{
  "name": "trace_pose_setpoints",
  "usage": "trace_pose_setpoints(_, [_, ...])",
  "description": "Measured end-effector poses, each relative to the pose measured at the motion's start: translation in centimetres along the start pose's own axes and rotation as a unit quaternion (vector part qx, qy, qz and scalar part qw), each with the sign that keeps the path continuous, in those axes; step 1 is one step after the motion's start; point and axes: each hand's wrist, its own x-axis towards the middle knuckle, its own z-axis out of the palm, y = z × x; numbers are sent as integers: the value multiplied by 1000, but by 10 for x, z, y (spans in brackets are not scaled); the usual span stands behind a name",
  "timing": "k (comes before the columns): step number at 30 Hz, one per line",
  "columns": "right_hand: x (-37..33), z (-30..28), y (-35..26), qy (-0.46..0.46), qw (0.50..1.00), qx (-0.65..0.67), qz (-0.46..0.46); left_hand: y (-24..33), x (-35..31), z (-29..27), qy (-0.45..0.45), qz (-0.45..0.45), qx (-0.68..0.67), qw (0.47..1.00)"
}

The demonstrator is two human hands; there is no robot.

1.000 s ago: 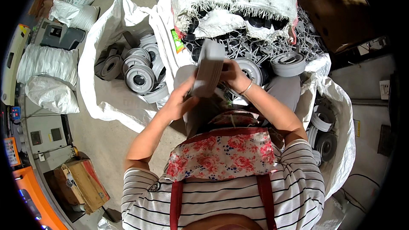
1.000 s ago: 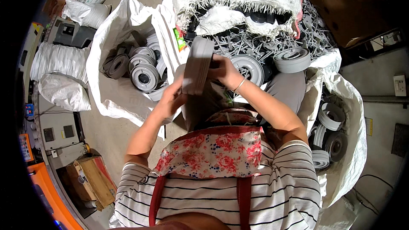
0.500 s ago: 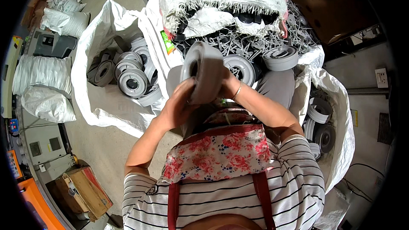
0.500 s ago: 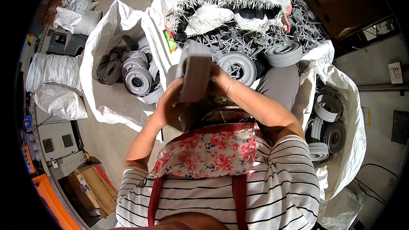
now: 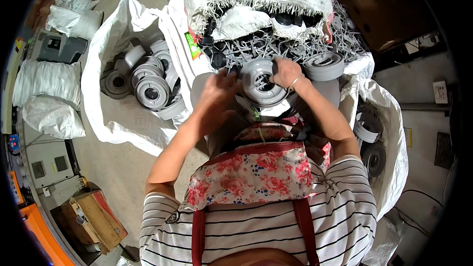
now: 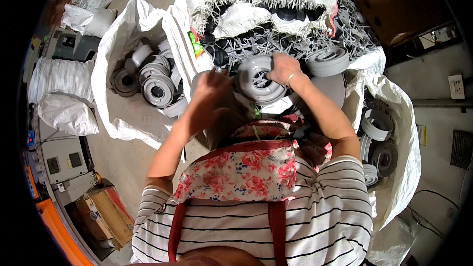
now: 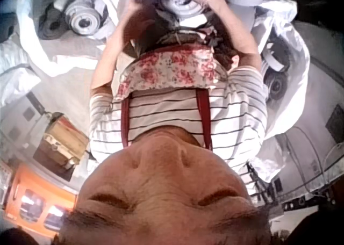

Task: The person repeatedly picks up grey plastic rings from a large white sack filled with shredded plastic waste. They inspect each ring by hand and place them into a second white sack. The process is repetitive and involves handling individual items one at a time.

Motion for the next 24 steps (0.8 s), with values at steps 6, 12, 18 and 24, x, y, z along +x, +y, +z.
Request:
trace_pose_setpoints(6, [6, -47, 5, 38, 914, 400, 49, 19, 35, 15, 27, -9, 4, 1000])
trace_pose_setpoints(12, [4, 49, 77, -97, 980, -170, -24, 9, 24, 7, 166, -363, -485, 778])
trace_pose_setpoints(18, [5, 35, 57, -113, 963, -243, -27, 7, 19, 6, 247, -403, -555, 685])
trace_pose_setpoints(24, [-30, -24, -32, 189, 931, 260, -171, 11, 24, 17, 228, -388, -669, 592])
